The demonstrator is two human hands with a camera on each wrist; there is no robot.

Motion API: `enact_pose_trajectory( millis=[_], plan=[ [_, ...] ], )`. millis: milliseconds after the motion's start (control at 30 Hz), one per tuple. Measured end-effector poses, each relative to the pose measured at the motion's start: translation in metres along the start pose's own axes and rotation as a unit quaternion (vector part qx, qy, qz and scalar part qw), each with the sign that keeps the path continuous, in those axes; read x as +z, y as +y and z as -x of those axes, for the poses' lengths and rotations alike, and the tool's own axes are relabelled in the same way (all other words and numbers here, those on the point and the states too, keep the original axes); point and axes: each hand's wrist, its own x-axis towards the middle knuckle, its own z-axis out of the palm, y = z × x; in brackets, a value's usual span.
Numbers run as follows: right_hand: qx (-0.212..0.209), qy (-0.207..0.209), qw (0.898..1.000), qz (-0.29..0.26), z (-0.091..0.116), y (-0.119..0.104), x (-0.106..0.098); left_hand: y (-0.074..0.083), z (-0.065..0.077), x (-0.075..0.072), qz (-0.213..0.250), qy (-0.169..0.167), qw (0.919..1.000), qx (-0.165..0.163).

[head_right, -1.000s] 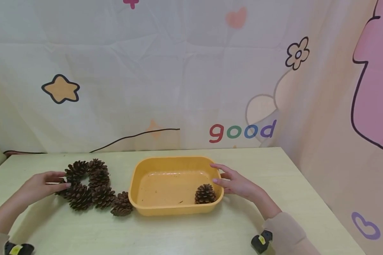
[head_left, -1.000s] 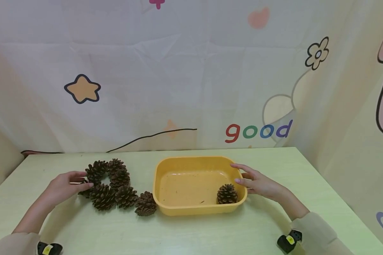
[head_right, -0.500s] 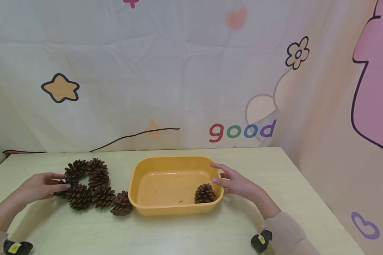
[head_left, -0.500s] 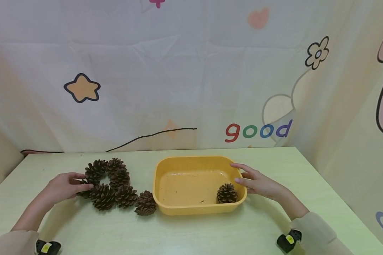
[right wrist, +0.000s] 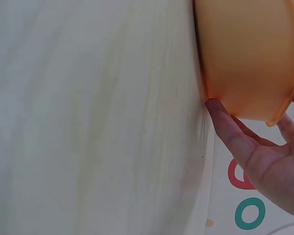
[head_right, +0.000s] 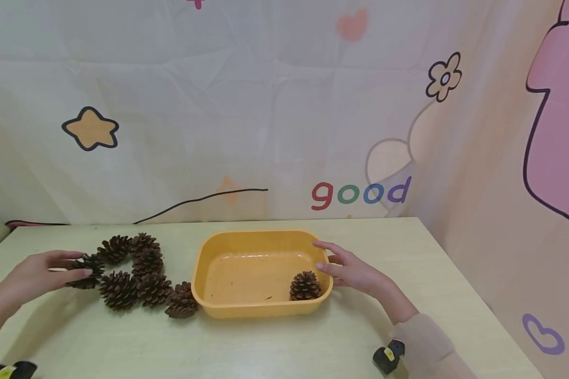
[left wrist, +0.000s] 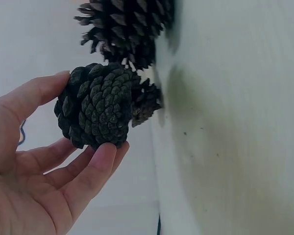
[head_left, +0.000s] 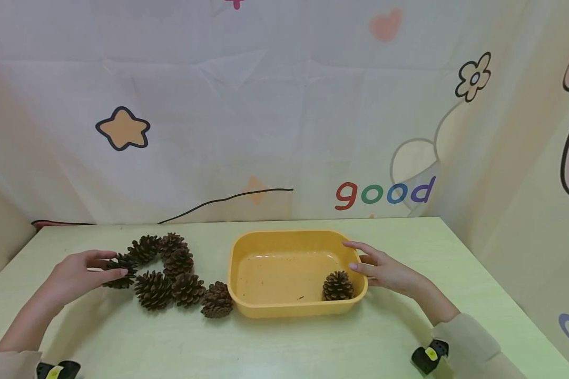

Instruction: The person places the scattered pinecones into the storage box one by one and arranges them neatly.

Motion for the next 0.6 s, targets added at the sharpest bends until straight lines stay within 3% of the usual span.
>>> enact_pose_trajectory(
  millis=[600],
  plan=[
    [-0.003, -0.008, 1.000, -0.008, 0.001, -0.003, 0.000, 0.026, 0.022, -0.001, 0.048, 0.048, 0.9977, -0.005]
  ],
)
